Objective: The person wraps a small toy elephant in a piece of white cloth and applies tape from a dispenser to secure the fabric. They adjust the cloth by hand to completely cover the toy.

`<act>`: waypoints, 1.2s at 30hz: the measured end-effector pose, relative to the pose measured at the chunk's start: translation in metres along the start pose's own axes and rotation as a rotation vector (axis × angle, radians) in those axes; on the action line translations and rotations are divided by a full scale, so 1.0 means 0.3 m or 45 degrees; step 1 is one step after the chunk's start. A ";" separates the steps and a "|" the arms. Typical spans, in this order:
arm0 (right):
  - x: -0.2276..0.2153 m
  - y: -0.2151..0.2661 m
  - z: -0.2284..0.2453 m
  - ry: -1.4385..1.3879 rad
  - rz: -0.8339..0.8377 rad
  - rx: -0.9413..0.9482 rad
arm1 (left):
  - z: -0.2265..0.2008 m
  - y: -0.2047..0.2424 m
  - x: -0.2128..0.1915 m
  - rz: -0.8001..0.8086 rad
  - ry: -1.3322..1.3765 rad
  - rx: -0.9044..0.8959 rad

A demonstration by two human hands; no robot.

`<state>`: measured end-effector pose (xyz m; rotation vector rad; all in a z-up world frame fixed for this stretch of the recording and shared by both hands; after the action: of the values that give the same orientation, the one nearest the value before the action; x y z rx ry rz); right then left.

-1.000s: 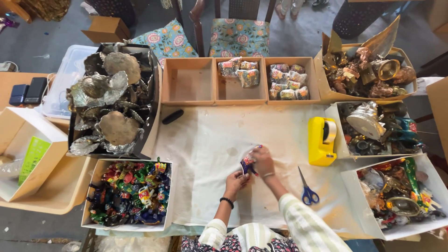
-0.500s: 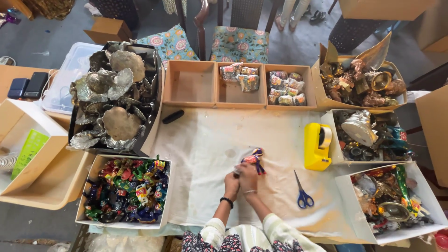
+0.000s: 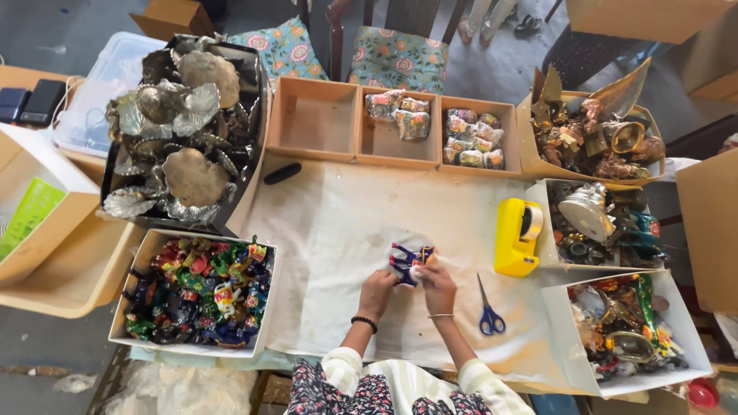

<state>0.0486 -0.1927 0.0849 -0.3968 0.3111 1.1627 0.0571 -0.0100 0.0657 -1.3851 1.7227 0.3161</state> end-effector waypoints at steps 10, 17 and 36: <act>0.106 -0.274 -0.061 0.482 0.004 -0.228 | 0.029 -0.005 -0.046 0.006 0.202 -0.123; 0.120 -0.086 0.007 0.444 -0.077 -0.222 | 0.047 0.006 -0.017 0.009 0.318 -0.238; 0.305 -0.210 0.056 0.332 0.377 -0.415 | 0.020 0.017 0.050 -0.011 0.063 -0.276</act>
<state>0.1415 -0.1313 0.0690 -0.8130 0.4177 1.4603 0.0555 -0.0142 0.0492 -1.5665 1.7629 0.4786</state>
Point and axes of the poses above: each hand's wrist, its own y-axis away from the middle knuckle, its own x-axis out of the palm, z = x × y, the point moved 7 cm from there along -y, towards the middle knuckle, and after that the axes turned 7 degrees about x, right-handed, at the moved point
